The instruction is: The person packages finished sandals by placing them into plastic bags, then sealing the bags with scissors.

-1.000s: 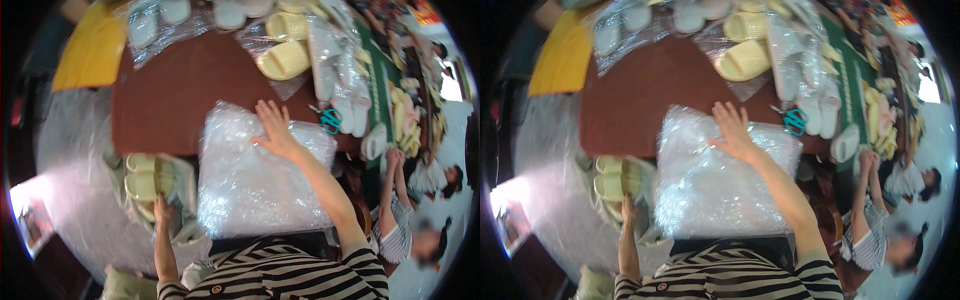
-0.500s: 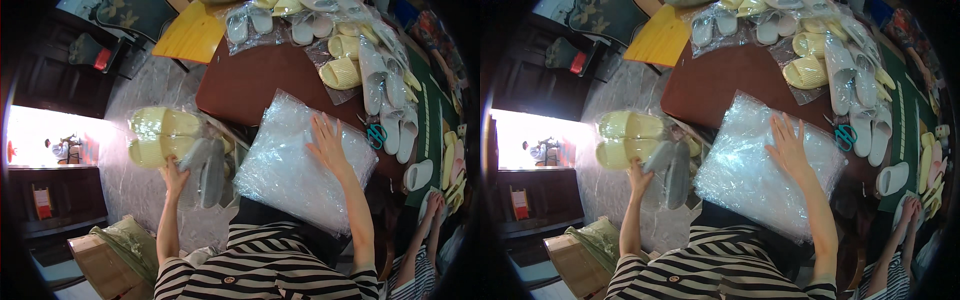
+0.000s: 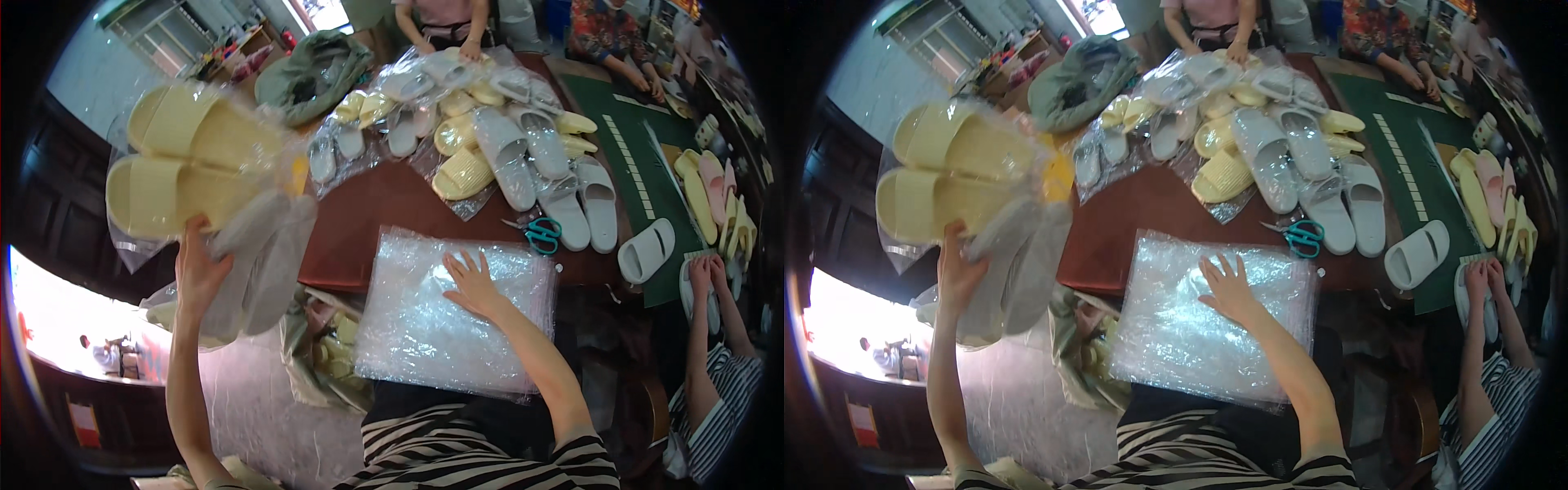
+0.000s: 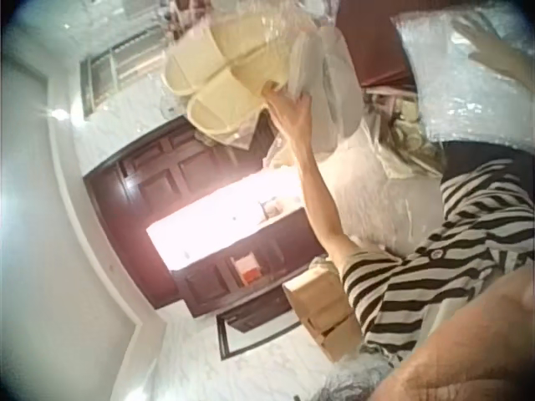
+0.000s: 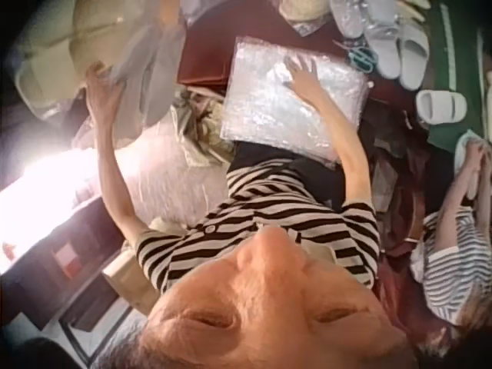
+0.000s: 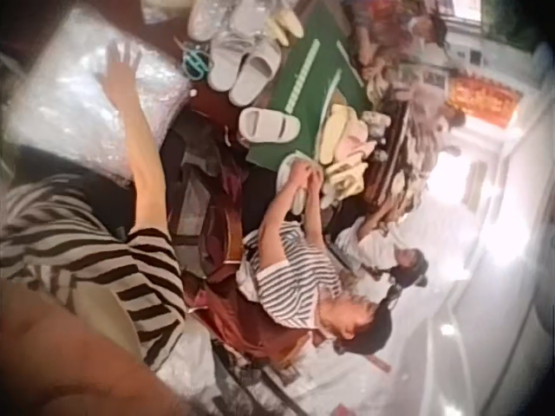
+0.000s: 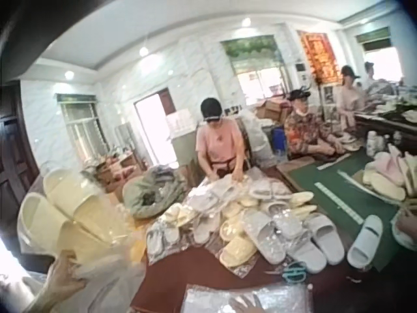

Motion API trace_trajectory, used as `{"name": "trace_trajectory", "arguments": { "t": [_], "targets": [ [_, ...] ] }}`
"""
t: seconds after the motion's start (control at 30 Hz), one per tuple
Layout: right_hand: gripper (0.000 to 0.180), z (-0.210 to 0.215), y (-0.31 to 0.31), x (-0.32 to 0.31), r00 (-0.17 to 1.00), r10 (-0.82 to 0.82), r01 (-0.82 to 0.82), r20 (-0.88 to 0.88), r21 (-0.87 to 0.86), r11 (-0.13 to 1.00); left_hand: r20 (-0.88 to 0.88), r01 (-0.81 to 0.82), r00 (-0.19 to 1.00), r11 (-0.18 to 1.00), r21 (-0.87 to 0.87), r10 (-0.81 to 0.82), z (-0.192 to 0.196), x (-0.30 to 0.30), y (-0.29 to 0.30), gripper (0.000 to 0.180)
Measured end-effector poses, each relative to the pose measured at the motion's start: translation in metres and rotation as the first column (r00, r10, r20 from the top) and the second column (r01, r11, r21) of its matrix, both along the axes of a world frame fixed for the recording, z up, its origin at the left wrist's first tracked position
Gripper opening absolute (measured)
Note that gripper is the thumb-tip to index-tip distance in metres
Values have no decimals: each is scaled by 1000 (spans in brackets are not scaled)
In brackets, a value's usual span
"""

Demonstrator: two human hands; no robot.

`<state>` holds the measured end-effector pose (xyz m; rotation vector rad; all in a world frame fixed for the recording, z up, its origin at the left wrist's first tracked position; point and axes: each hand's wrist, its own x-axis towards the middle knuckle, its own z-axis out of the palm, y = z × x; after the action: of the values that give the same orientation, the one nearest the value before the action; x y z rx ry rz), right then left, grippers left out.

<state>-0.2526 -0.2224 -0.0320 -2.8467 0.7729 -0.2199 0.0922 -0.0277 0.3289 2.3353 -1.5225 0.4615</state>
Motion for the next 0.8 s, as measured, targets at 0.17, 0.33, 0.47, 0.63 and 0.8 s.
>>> {"name": "trace_trajectory", "arguments": {
  "t": [0.17,0.33,0.47,0.63,0.8],
  "targets": [
    [83,6,-2,-3,999,-23,25,-37,55,998,161,278,945,959,55,-283,23,-30,-130,65],
    [83,-5,-5,-2,999,-37,35,39,55,998,371,503,782,858,102,-502,-15,-67,-250,69],
    [81,-3,-6,-2,998,-38,35,52,47,998,469,458,733,868,193,-492,-96,-86,-322,67],
    [84,7,-2,9,1000,5,-6,14,68,998,505,363,748,902,233,-431,-217,-78,-341,61],
    [80,7,-13,-6,999,-45,45,-1,155,987,387,476,728,823,309,-566,-255,-109,-318,73]
  ]
}}
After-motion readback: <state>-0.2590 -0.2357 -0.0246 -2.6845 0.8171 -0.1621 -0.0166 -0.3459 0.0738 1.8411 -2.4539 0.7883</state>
